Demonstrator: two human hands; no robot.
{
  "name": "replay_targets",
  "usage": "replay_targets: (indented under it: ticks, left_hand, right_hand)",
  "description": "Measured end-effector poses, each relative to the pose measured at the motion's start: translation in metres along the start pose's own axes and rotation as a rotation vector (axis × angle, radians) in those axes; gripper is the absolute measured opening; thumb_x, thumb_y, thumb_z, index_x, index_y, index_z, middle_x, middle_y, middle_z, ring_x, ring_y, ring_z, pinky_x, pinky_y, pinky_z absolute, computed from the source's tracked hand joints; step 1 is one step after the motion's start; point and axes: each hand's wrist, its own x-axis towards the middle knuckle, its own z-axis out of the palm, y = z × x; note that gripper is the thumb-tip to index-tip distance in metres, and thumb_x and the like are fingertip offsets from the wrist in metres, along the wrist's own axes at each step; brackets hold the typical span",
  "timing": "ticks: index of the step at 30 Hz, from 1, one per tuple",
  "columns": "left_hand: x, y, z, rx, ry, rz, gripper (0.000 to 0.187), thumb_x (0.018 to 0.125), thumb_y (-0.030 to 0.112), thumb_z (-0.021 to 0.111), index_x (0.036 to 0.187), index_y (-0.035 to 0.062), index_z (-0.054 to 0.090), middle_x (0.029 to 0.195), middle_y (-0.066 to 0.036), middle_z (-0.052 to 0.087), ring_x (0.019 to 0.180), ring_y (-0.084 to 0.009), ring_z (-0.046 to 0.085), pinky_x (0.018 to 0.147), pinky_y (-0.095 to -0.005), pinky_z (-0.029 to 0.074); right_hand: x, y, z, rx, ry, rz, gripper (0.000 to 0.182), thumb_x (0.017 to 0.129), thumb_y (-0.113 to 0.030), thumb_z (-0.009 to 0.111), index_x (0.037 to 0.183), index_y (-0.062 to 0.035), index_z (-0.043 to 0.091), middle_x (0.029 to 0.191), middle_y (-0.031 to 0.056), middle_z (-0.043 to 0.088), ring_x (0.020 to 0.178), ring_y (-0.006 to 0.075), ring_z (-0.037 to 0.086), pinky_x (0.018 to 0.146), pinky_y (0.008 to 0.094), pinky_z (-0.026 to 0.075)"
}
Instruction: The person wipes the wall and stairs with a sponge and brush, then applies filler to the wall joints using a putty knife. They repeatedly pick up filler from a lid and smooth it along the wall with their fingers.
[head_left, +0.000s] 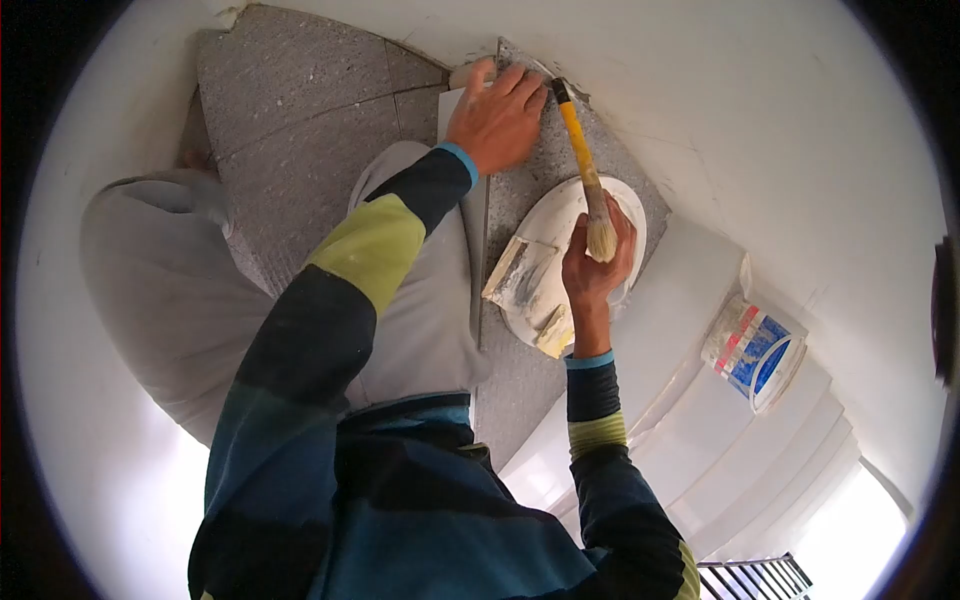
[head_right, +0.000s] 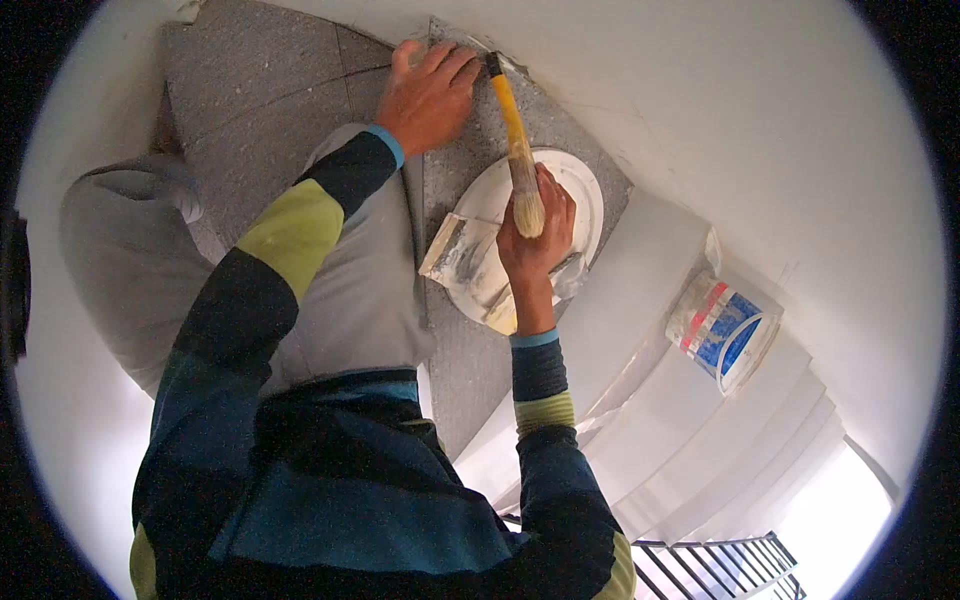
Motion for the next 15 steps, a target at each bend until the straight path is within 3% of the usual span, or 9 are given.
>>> replay_targets:
  ticks: [2, 8, 11, 13, 15]
  left_hand:
    - [-0.0013, -0.0030, -0.0016, 0.046, -0.039, 0.045, 0.033, 0.078, 0.019, 0.057, 0.109, 0.0084, 0.058, 0.117, -0.002, 0.051, 0.112, -0.0179, 0.043, 0.093, -0.0507, 0.027]
    - [0.0004, -0.0009, -0.0022, 0.112, -0.078, 0.060, 0.033, 0.080, 0.017, 0.055, 0.111, 0.0092, 0.056, 0.116, -0.003, 0.051, 0.111, -0.0176, 0.043, 0.093, -0.0493, 0.027]
    - [-0.0005, -0.0026, -0.0012, 0.130, -0.075, 0.072, 0.034, 0.080, 0.017, 0.055, 0.112, 0.0091, 0.056, 0.116, -0.003, 0.051, 0.111, -0.0176, 0.043, 0.094, -0.0486, 0.027]
    - [-0.0021, 0.0008, -0.0011, 0.115, -0.084, 0.066, 0.034, 0.080, 0.018, 0.055, 0.113, 0.0092, 0.055, 0.116, -0.003, 0.051, 0.112, -0.0180, 0.042, 0.094, -0.0486, 0.026]
    - [0.0037, -0.0030, -0.0010, 0.122, -0.077, 0.055, 0.034, 0.080, 0.018, 0.055, 0.113, 0.0092, 0.055, 0.116, -0.003, 0.051, 0.112, -0.0185, 0.042, 0.094, -0.0487, 0.026]
  right_hand:
    - [0.0010, 0.0019, 0.0017, 0.010, -0.004, -0.005, 0.046, 0.069, 0.004, 0.064, 0.112, -0.0032, 0.048, 0.108, 0.0147, 0.059, 0.094, 0.0305, 0.057, 0.084, 0.0379, 0.044]
    - [-0.0044, -0.0008, -0.0039, -0.009, -0.015, 0.028, 0.049, 0.067, 0.006, 0.064, 0.112, -0.0030, 0.048, 0.108, 0.0146, 0.059, 0.096, 0.0305, 0.057, 0.084, 0.0380, 0.044]
    - [-0.0044, 0.0036, 0.0011, -0.005, 0.046, -0.006, 0.036, 0.075, 0.000, 0.062, 0.109, -0.0018, 0.052, 0.106, 0.0151, 0.060, 0.096, 0.0290, 0.057, 0.084, 0.0374, 0.044]
    - [-0.0057, 0.0046, -0.0004, -0.002, -0.024, 0.011, 0.048, 0.067, 0.004, 0.062, 0.112, -0.0035, 0.049, 0.108, 0.0154, 0.059, 0.097, 0.0306, 0.056, 0.085, 0.0393, 0.043]
    - [-0.0052, 0.0045, -0.0023, -0.012, -0.010, -0.011, 0.047, 0.068, 0.002, 0.061, 0.113, -0.0039, 0.048, 0.109, 0.0160, 0.059, 0.098, 0.0308, 0.056, 0.084, 0.0393, 0.043]
